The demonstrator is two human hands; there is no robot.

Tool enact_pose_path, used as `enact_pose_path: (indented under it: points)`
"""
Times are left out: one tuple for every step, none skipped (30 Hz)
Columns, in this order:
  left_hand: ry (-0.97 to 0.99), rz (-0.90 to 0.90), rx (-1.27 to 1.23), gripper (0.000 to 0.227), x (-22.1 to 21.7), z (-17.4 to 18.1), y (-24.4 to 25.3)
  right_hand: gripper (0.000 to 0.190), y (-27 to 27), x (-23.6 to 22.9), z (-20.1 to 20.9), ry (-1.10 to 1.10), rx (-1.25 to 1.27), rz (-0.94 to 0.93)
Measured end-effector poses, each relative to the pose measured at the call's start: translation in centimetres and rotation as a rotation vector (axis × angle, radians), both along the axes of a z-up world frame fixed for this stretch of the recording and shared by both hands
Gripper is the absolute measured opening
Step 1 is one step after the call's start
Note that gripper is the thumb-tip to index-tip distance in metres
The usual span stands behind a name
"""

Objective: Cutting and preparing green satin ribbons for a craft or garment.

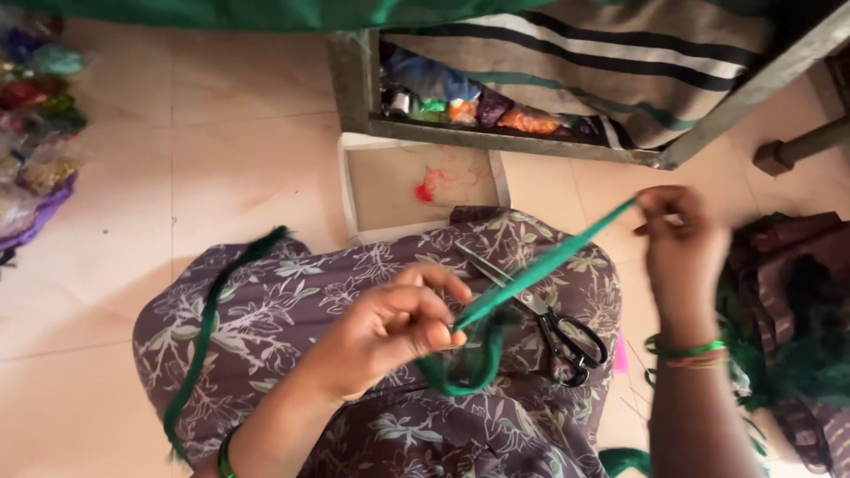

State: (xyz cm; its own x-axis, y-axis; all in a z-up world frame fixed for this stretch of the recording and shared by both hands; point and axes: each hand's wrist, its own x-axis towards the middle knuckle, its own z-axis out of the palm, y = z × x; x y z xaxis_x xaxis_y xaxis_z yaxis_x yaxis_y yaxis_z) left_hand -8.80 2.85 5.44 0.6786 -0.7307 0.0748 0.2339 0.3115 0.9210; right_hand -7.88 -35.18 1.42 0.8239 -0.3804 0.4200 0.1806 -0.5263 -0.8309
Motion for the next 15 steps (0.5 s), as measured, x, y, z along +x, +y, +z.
enact_pose_path:
  points:
    - [-0.044, 0.076, -0.061, 0.008, 0.2, 0.7, -0.1, 0.006, 0.8, 0.0, -0.4, 0.120, 0.002, -0.037]
    - [-0.090, 0.154, -0.120, 0.010, 0.5, 1.4, 0.0, 0.010, 1.7, 0.1, -1.0, 0.239, 0.008, -0.068]
    - [-0.098, 0.149, -0.115, 0.010, 0.8, 3.0, 0.0, 0.010, 2.9, 0.0, -2.6, 0.232, 0.014, -0.072]
    - [-0.147, 0.211, -0.167, 0.012, 1.1, 4.5, 0.1, 0.016, 4.1, 0.1, -4.2, 0.240, 0.175, 0.087]
    - [-0.197, 0.273, -0.219, 0.014, 1.4, 6.1, 0.1, 0.022, 5.4, 0.1, -5.8, 0.246, 0.334, 0.247]
    - [-0.204, 0.268, -0.215, 0.014, 1.4, 6.4, 0.5, 0.022, 7.0, 0.0, -4.7, 0.238, 0.340, 0.245]
    - [-0.271, 0.365, -0.065, 0.011, 1.5, 6.7, 0.8, 0.016, 8.7, -0.2, -3.6, 0.223, 0.066, 0.204]
    - [-0.336, 0.463, 0.087, 0.010, 1.5, 7.0, 1.2, 0.010, 10.4, -0.4, -2.6, 0.209, -0.206, 0.161]
    - [-0.343, 0.461, 0.093, 0.010, 1.6, 7.5, 0.9, 0.010, 11.0, -0.2, -1.0, 0.203, -0.198, 0.160]
    - [-0.612, 0.582, 0.249, 0.010, 1.7, 7.9, 0.6, 0.011, 11.6, -0.1, 0.5, 0.260, -0.099, 0.110]
    - [-0.882, 0.695, 0.407, 0.012, 1.8, 8.3, 0.3, 0.012, 12.1, -0.1, 2.0, 0.317, 0.001, 0.060]
    - [-0.883, 0.692, 0.410, 0.012, 1.7, 7.8, -0.1, 0.012, 12.7, -0.6, 3.3, 0.317, 0.005, 0.059]
    - [-0.852, 0.708, 0.399, 0.011, 1.7, 7.3, -0.5, 0.016, 13.2, -1.1, 4.7, 0.143, 0.052, 0.248]
    - [-0.818, 0.718, 0.381, 0.011, 1.7, 6.8, -1.2, 0.023, 13.5, -1.8, 6.1, -0.030, 0.094, 0.427]
    - [-0.817, 0.709, 0.376, 0.011, 1.6, 6.6, -1.5, 0.023, 14.8, -2.2, 6.8, -0.029, 0.093, 0.418]
